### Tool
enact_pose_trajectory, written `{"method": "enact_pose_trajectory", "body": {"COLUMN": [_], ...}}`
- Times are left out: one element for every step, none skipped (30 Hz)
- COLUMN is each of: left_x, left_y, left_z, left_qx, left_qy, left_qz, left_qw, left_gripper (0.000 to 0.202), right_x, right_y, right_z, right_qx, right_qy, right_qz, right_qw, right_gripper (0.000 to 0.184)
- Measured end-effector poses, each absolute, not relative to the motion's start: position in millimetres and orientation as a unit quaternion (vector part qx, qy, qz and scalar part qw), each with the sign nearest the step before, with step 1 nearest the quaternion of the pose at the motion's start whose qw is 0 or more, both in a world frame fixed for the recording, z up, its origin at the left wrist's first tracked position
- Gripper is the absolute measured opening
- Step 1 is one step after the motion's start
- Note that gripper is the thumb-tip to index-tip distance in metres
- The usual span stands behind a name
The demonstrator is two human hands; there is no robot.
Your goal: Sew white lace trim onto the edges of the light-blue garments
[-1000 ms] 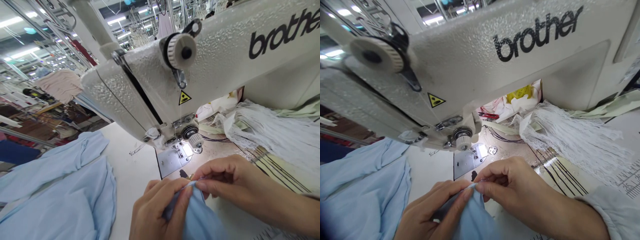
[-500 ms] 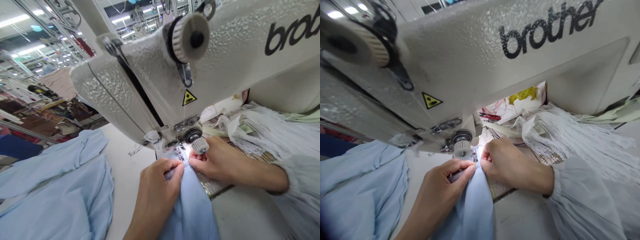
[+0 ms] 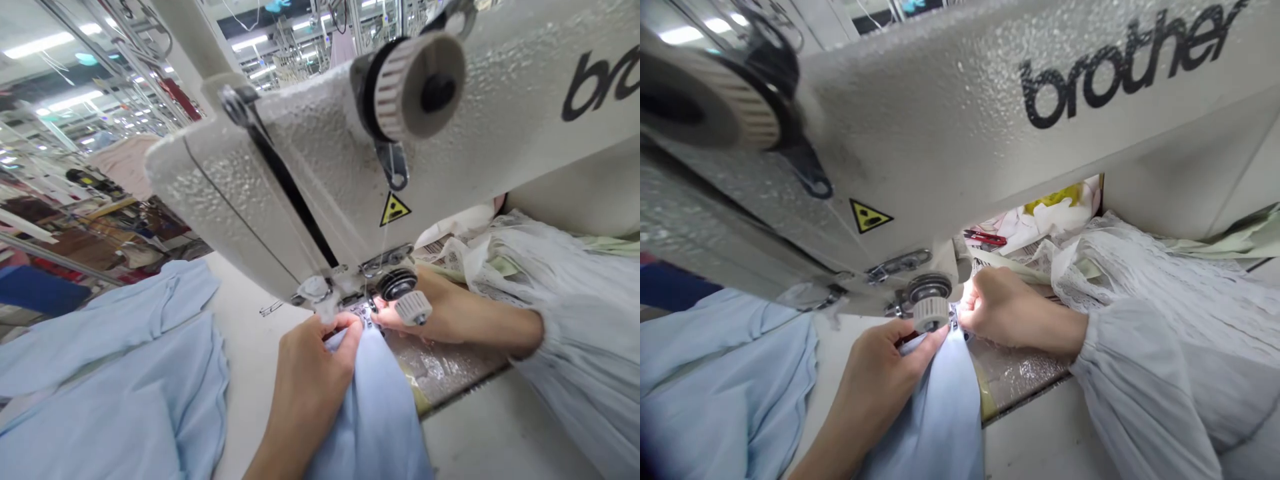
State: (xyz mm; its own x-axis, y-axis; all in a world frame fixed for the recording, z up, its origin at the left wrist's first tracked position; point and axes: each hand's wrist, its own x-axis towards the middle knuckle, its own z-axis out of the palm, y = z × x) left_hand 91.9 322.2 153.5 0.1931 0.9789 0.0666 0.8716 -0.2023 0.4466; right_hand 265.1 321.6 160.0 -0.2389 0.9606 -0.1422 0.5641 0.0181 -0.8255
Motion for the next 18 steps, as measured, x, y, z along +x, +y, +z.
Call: {"method": "enact_pose_trajectory", "body": {"left_x": [91.9, 92.1, 92.3, 92.7, 93.1, 93.6, 94.0, 94.5, 95.0, 95.4, 95.8, 96.1, 96.2, 96.1, 95.9, 95.5, 95.0, 94.5], "left_y": [322.8, 323.0, 323.1, 323.0, 322.8, 322.6, 322.3, 322.0, 321.7, 321.4, 321.2, 321.0, 320.8, 320.7, 320.6, 320.5, 320.4, 320.3], "left_z": [152.9, 152.7, 152.7, 152.9, 153.3, 153.7, 154.1, 154.4, 154.6, 154.6, 154.4, 154.0, 153.5, 152.9, 152.2, 151.6, 151.1, 150.8], "left_qx": [0.756, 0.756, 0.755, 0.754, 0.752, 0.749, 0.745, 0.741, 0.738, 0.736, 0.735, 0.734, 0.733, 0.731, 0.730, 0.730, 0.730, 0.730], "left_qy": [0.613, 0.615, 0.616, 0.616, 0.618, 0.621, 0.625, 0.628, 0.630, 0.631, 0.633, 0.635, 0.638, 0.642, 0.646, 0.647, 0.648, 0.649], "left_qz": [0.168, 0.166, 0.165, 0.165, 0.165, 0.166, 0.167, 0.167, 0.167, 0.165, 0.164, 0.160, 0.155, 0.150, 0.145, 0.142, 0.140, 0.138], "left_qw": [0.155, 0.153, 0.152, 0.154, 0.156, 0.160, 0.165, 0.170, 0.175, 0.180, 0.182, 0.181, 0.177, 0.174, 0.170, 0.167, 0.165, 0.164], "left_gripper": [0.017, 0.018, 0.019, 0.020, 0.020, 0.021, 0.023, 0.024, 0.025, 0.026, 0.027, 0.028, 0.028, 0.029, 0.029, 0.028, 0.027, 0.026], "right_x": [265.4, 265.8, 266.2, 266.5, 266.7, 266.9, 267.0, 267.0, 266.8, 266.4, 265.9, 265.2, 264.3, 263.4, 262.4, 261.5, 260.7, 260.1], "right_y": [321.5, 321.3, 321.0, 320.8, 320.6, 320.5, 320.5, 320.6, 320.7, 320.9, 321.1, 321.2, 321.2, 321.0, 320.7, 320.3, 319.8, 319.3], "right_z": [160.4, 160.6, 160.4, 159.9, 159.3, 158.8, 158.6, 158.7, 159.1, 159.9, 160.9, 161.9, 162.8, 163.5, 163.8, 163.7, 163.3, 162.5], "right_qx": [-0.566, -0.563, -0.560, -0.557, -0.554, -0.553, -0.553, -0.556, -0.559, -0.562, -0.565, -0.568, -0.571, -0.576, -0.581, -0.587, -0.593, -0.599], "right_qy": [-0.670, -0.669, -0.669, -0.670, -0.671, -0.673, -0.673, -0.673, -0.672, -0.671, -0.669, -0.667, -0.666, -0.664, -0.662, -0.659, -0.656, -0.653], "right_qz": [0.416, 0.420, 0.423, 0.427, 0.428, 0.430, 0.429, 0.429, 0.428, 0.428, 0.429, 0.430, 0.430, 0.429, 0.427, 0.424, 0.421, 0.419], "right_qw": [0.243, 0.244, 0.244, 0.243, 0.242, 0.239, 0.236, 0.233, 0.229, 0.225, 0.221, 0.217, 0.213, 0.209, 0.205, 0.203, 0.202, 0.200], "right_gripper": [0.014, 0.013, 0.014, 0.015, 0.016, 0.019, 0.021, 0.024, 0.026, 0.026, 0.027, 0.027, 0.027, 0.028, 0.029, 0.030, 0.030, 0.031]}}
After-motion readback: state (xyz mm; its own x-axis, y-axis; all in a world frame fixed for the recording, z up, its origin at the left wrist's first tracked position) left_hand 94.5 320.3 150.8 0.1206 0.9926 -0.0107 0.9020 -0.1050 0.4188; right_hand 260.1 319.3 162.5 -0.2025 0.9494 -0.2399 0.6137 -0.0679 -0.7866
